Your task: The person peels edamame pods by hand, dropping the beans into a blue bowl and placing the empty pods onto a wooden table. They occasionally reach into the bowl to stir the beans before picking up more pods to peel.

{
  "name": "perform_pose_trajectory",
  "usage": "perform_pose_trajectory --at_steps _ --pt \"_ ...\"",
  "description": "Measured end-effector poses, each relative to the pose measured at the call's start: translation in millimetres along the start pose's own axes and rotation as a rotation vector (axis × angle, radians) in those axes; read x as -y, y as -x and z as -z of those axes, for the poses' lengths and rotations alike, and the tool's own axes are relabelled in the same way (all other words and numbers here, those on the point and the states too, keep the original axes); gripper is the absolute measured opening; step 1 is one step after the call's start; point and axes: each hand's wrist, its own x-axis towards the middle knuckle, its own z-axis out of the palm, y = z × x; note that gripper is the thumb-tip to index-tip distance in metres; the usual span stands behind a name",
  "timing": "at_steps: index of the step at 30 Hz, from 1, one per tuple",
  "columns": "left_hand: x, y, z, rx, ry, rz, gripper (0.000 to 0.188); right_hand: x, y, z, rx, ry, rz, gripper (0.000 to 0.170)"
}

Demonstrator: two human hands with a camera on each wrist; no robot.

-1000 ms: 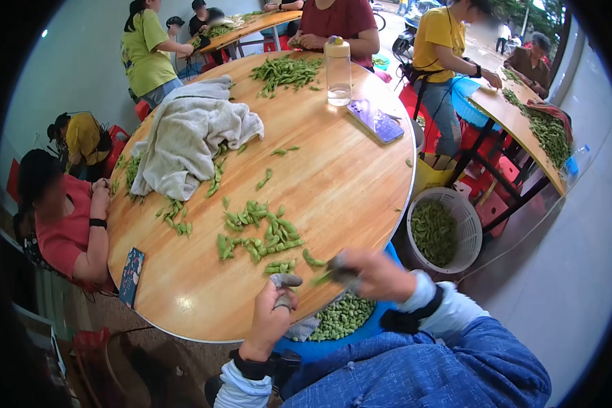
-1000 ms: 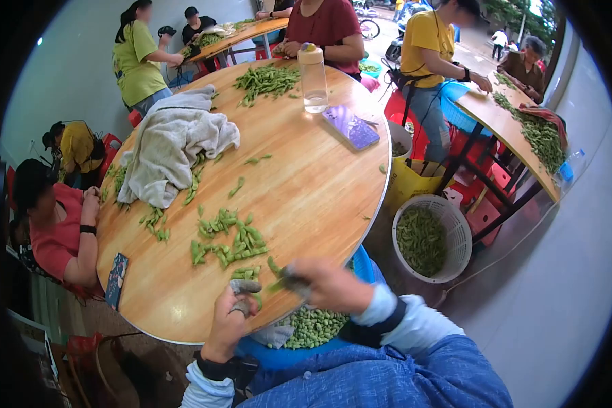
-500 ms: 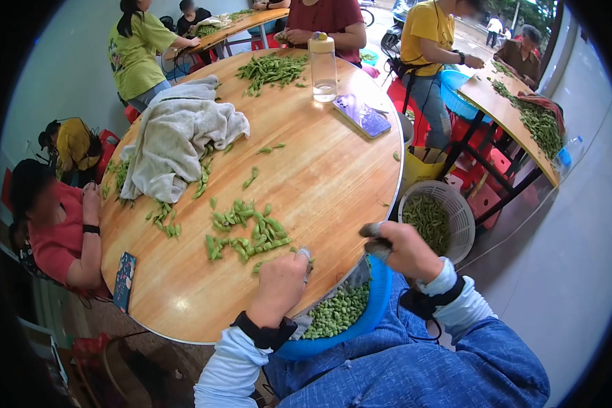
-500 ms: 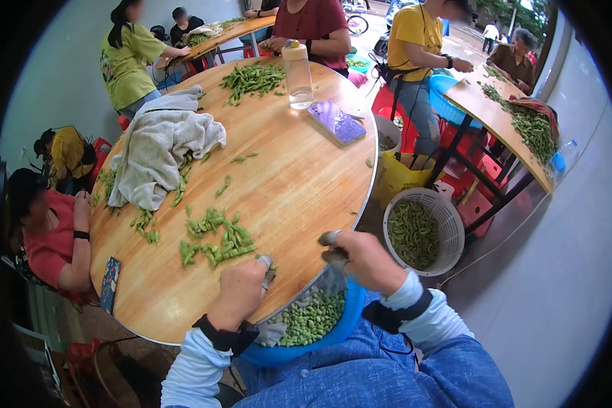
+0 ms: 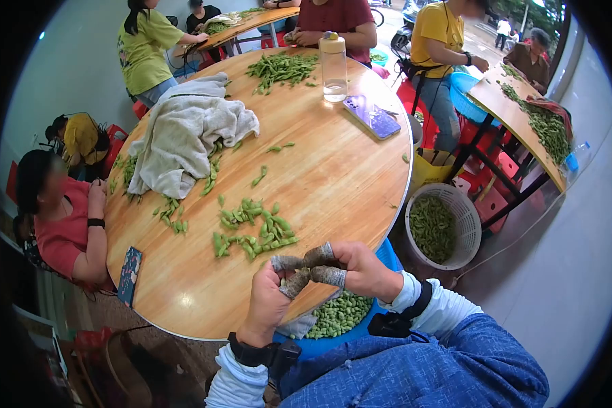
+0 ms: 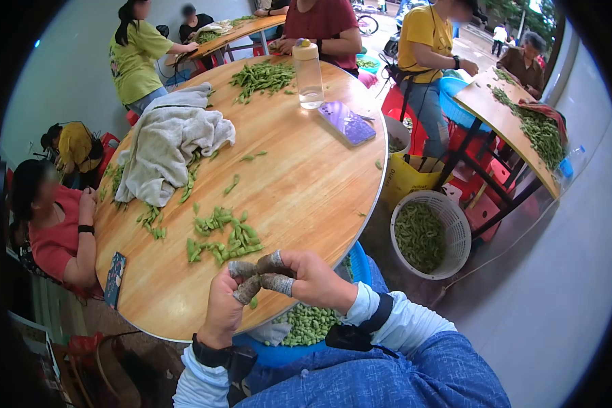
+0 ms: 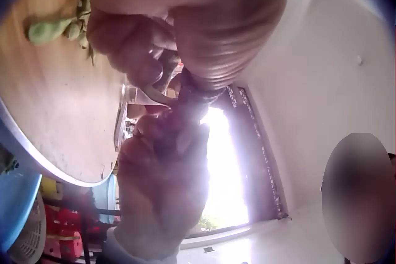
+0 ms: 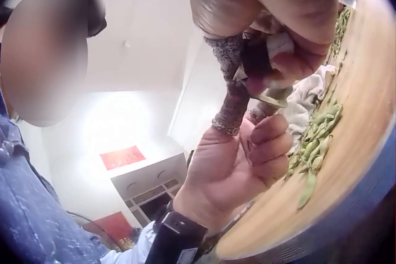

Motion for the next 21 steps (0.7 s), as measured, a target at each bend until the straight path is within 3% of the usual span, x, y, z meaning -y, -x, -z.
perform_pose_trajectory --at_steps 3,5,8,15,18,21 --pt "-9 0 -9 0.063 0.124 0.03 0.027 13 0 -4 0.028 -0.002 0.037 0.021" --pt "-6 0 -7 0.096 0.038 -0.015 0.024 12 0 -4 0.05 -0.014 0.024 0.019" --pt "-6 5 1 0.1 -0.141 -0.053 0.022 13 4 -1 0.055 0.209 0.039 0.018" --pt "-15 20 1 0.049 -0.372 -0.004 0.016 3 6 -9 0.046 0.141 -0.031 0.017" --pt "-19 23 2 0.057 -0.314 0.034 0.013 2 6 -11 0.034 0.107 -0.077 0.019" --pt "-20 23 2 0.073 -0.282 -0.039 0.012 6 6 -10 0.033 0.133 -0.107 0.02"
